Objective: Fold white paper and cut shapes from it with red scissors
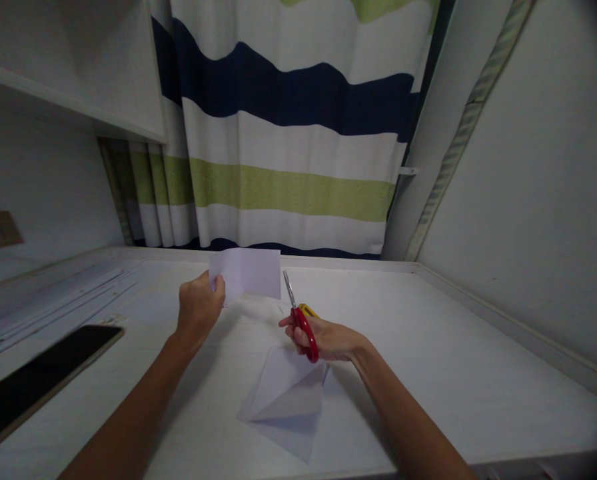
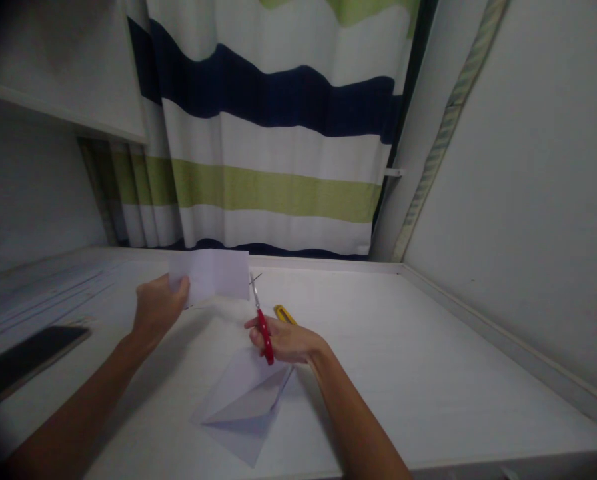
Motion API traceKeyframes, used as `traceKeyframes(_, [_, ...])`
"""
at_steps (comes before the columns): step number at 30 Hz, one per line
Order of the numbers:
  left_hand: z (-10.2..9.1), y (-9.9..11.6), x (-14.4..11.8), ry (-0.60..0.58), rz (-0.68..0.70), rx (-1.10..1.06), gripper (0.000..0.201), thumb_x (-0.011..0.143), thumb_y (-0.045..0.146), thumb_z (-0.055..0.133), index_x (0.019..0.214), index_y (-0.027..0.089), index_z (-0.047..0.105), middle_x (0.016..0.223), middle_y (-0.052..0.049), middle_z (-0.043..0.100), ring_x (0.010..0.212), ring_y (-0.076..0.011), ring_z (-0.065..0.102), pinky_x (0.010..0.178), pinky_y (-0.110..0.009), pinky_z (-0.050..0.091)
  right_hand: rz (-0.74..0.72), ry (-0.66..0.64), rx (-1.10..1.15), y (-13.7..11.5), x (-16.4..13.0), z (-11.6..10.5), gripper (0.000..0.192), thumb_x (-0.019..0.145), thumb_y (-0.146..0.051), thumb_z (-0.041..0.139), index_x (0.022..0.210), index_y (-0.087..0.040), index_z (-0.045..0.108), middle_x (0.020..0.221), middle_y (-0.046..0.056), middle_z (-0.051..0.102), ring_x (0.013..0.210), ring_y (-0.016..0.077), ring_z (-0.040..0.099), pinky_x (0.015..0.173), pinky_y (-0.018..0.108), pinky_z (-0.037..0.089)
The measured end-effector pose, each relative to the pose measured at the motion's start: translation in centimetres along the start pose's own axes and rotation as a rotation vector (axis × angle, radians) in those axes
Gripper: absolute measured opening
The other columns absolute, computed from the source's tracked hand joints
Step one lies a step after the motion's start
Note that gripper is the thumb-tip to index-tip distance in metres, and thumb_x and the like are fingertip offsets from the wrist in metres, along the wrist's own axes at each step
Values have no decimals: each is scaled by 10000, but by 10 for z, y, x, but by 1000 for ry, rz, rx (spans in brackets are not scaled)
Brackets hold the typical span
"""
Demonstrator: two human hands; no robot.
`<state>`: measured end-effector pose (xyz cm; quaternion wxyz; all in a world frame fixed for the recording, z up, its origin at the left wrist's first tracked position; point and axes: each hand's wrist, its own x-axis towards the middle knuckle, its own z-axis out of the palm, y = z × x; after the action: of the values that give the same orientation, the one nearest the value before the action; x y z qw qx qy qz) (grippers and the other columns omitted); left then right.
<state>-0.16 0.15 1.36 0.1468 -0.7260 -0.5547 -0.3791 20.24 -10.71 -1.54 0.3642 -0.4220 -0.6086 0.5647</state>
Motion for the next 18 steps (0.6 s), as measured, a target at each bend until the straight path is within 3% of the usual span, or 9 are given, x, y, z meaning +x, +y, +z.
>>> traceKeyframes(4, [0, -1, 2, -9, -34, -15, 253, 729, 273, 342, 604, 162, 531, 594, -103, 606, 572, -210, 571, 567, -281, 358, -107, 13, 181, -3, -2, -4, 506, 576, -457, 626, 954, -184, 431, 761, -4, 411, 629, 86, 390, 556, 233, 309])
traceKeyframes(7, [-1, 2, 2, -34, -59, -72, 242, 710, 279, 363, 570, 159, 520, 592, -109, 603, 577, -212, 571, 562, -280, 360, -147, -123, 340, -5, -1, -1, 605, 546, -604, 546, 928, -145, 449, 728, 13, 426, 607, 91, 405, 545, 237, 301])
traceKeyframes(11, [-3, 7, 0, -116, -78, -238, 260, 683, 317, 388, 503, 162, 492, 561, -96, 587, 547, -204, 561, 512, -268, 357, -86, -300, 374, 0, 2, 2, 682, 524, -679, 475, 913, -118, 470, 700, 30, 454, 577, 99, 413, 510, 234, 287])
traceKeyframes(18, [-11, 18, -4, -218, -196, -531, 232, 600, 376, 477, 504, 169, 517, 511, -38, 572, 516, -185, 550, 440, -230, 375, 126, -178, 359, 10, 6, -1, 511, 693, -598, 386, 828, -115, 486, 604, 23, 473, 545, 103, 443, 496, 225, 302])
